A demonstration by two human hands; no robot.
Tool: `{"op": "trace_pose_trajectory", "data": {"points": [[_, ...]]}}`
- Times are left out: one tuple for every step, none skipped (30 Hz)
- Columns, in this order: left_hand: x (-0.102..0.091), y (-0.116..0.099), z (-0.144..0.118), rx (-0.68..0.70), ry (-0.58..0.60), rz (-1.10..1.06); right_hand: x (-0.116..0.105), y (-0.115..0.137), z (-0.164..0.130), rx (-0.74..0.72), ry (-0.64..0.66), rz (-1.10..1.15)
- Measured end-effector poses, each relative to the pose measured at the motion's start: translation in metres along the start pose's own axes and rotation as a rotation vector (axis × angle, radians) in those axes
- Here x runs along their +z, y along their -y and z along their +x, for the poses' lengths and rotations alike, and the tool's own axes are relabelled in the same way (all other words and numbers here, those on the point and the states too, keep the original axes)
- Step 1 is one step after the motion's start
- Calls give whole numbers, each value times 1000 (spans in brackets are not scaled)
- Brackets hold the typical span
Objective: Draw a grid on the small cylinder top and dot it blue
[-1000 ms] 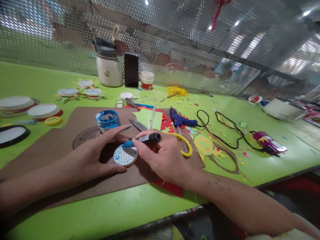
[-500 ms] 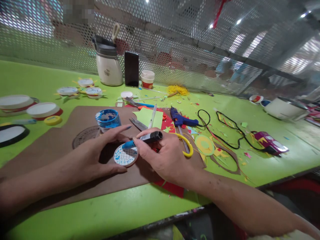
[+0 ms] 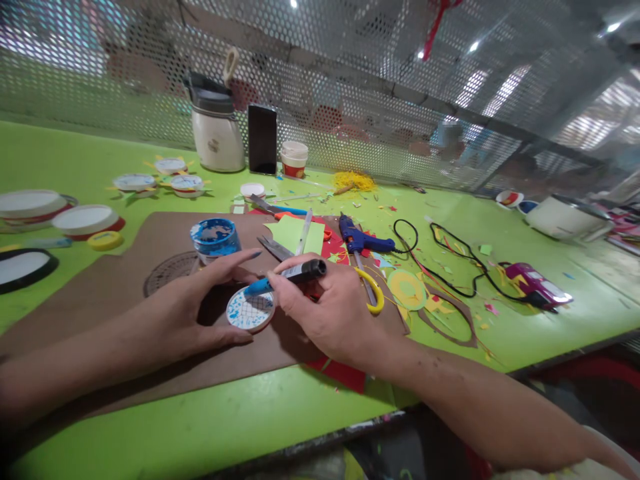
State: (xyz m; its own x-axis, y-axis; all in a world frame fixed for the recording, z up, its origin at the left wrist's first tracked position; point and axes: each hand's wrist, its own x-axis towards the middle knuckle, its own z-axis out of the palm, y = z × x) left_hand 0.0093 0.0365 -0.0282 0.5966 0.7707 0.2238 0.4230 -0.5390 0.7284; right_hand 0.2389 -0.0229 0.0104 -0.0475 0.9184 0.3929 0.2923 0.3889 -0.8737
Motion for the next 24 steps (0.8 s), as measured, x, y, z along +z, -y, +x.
{"op": "trace_pose_trajectory", "data": {"points": [[0,-1,0,-8,7,0,-1,1,0,-6,-23,4],[0,-1,0,-10,15,-1,-1,2,1,-12,-42,9],[0,-1,0,-6,20,-1,-1,2,1,-19,-55,13],[0,-1,0,2,18,-2,-1,2,1,-23,-62,15],[1,-1,-1,13,12,-3,-1,2,1,-22,-62,16],[1,0,-1,22,5,-4,-1,2,1,-11,-55,16],[1,1,-2,25,1,-4,-1,1,0,9,-44,15],[1,2,-2,26,-1,-6,-1,1,-1,34,-29,17],[2,3,-3,27,0,-10,0,1,-1,57,-14,18],[2,4,-3,28,3,-16,0,0,-2,72,0,18],[2,4,-3,28,4,-19,0,1,-2,73,9,14],[2,5,-3,28,1,-19,1,1,-3,65,12,5],[3,5,-2,30,-4,-17,1,1,-3,55,11,-5],[3,5,-2,31,-9,-12,1,1,-2,44,12,-16],[3,4,-2,33,-13,-6,2,1,-2,40,15,-24],[3,3,-2,34,-14,-2,2,1,-2,41,21,-28],[3,3,-2,33,-14,-1,2,1,-1,42,27,-31],[3,2,-2,30,-14,0,2,2,-1,39,34,-33],[3,1,-2,26,-13,2,2,2,0,33,40,-36],[3,0,-2,21,-11,7,2,2,0,27,46,-38],[3,-1,-2,18,-9,11,2,2,0,24,50,-41],[2,-1,-2,17,-6,13,2,3,0,28,50,-45],[2,-2,-2,16,-3,14,2,3,0,38,45,-52],[2,-2,-2,14,1,11,1,4,-1,48,38,-58]]}}
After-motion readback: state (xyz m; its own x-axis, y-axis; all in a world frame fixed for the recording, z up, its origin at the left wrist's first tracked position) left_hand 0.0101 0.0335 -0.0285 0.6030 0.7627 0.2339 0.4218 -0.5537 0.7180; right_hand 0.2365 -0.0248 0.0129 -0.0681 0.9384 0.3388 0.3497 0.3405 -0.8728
